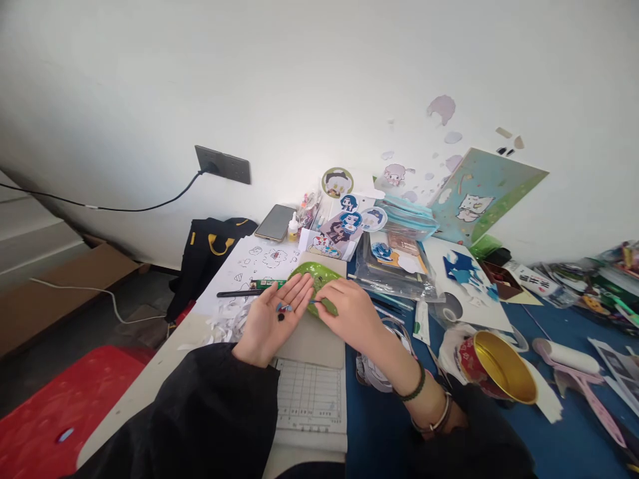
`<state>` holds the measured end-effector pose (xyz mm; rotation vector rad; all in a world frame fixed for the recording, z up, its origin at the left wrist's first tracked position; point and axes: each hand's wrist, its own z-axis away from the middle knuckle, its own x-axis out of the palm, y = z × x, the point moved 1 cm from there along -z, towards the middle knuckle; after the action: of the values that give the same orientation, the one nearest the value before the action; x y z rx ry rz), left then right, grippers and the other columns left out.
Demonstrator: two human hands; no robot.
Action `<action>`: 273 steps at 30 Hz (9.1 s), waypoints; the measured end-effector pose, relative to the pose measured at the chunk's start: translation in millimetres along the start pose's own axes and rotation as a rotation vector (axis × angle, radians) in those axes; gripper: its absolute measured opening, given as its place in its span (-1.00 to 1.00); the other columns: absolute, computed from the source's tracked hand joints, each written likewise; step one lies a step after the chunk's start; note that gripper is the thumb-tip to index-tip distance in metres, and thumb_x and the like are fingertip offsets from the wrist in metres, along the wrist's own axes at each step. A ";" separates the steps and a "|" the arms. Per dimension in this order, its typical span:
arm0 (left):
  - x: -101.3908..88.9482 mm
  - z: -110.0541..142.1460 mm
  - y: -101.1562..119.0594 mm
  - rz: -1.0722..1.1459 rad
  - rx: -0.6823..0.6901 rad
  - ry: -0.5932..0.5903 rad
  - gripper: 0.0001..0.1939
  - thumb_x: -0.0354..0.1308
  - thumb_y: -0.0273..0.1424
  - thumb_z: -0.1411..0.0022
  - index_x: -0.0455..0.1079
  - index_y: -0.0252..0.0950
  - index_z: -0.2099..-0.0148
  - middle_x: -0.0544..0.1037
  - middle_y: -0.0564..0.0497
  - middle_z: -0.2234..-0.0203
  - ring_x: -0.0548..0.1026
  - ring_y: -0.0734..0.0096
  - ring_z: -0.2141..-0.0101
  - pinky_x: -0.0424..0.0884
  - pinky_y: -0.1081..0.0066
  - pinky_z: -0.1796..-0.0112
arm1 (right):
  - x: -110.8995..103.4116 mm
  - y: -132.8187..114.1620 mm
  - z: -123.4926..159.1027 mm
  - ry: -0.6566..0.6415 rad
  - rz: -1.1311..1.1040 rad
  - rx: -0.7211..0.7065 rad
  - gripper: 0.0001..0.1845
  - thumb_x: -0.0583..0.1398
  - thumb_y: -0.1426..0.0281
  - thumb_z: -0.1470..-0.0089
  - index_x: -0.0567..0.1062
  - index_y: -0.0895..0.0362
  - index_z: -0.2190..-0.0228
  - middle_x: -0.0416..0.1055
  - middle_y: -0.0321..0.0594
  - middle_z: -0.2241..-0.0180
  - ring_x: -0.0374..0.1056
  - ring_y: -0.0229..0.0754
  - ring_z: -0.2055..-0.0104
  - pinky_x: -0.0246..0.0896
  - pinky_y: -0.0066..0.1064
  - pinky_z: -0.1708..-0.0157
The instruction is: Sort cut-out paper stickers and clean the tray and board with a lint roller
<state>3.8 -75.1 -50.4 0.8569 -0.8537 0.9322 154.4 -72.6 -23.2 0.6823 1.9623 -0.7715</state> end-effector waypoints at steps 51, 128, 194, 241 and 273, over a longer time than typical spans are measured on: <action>-3.3 0.0 -22.5 -0.016 -0.134 -0.003 -0.59 -0.13 -0.39 -0.35 0.32 -0.63 -0.05 0.52 -0.34 0.09 0.53 0.17 0.11 0.50 0.35 0.13 | -13.3 11.2 13.8 0.128 -0.060 0.080 -0.88 0.17 0.45 -0.12 0.50 0.12 0.43 0.51 -0.25 0.43 0.37 -0.22 0.37 0.26 -0.35 0.28; -3.2 -7.6 25.1 0.072 0.214 0.163 -0.56 -0.24 -0.51 -0.32 0.25 -0.53 -0.14 0.50 -0.34 0.09 0.50 0.14 0.06 0.53 0.30 0.15 | -63.1 119.0 13.1 0.039 0.402 0.449 -0.77 0.11 0.45 -0.11 0.58 0.12 0.39 0.53 -0.17 0.36 0.41 -0.21 0.40 0.24 -0.43 0.39; -4.3 -9.3 22.5 0.042 0.206 0.157 -0.58 -0.19 -0.52 -0.29 0.26 -0.60 -0.11 0.52 -0.39 0.13 0.52 0.10 0.09 0.54 0.32 0.19 | 7.9 60.4 -19.5 -0.118 -0.651 0.680 -0.93 0.19 0.43 0.07 0.46 0.16 0.45 0.52 -0.21 0.50 0.50 -0.15 0.41 0.37 -0.40 0.39; -2.5 -12.4 24.4 -0.020 0.230 0.186 -0.56 -0.22 -0.53 -0.31 0.21 -0.55 -0.17 0.51 -0.35 0.10 0.53 0.14 0.11 0.56 0.31 0.22 | -62.0 213.5 17.2 0.400 0.024 0.701 -0.66 0.07 0.47 0.01 0.58 0.14 0.24 0.55 -0.09 0.23 0.47 -0.05 0.20 0.35 -0.20 0.17; -9.9 -14.7 22.5 0.040 0.204 0.136 -0.58 -0.22 -0.53 -0.30 0.23 -0.64 -0.11 0.56 -0.35 0.26 0.58 0.16 0.23 0.57 0.34 0.25 | 47.6 32.7 -69.4 -0.326 0.310 0.107 -0.76 0.08 0.51 -0.08 0.56 0.24 0.41 0.49 -0.03 0.30 0.41 -0.10 0.30 0.23 -0.36 0.32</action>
<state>-16.7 -57.5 -59.8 0.9421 -0.6682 1.1132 119.1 7.6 -44.8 0.8432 1.4869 -0.7459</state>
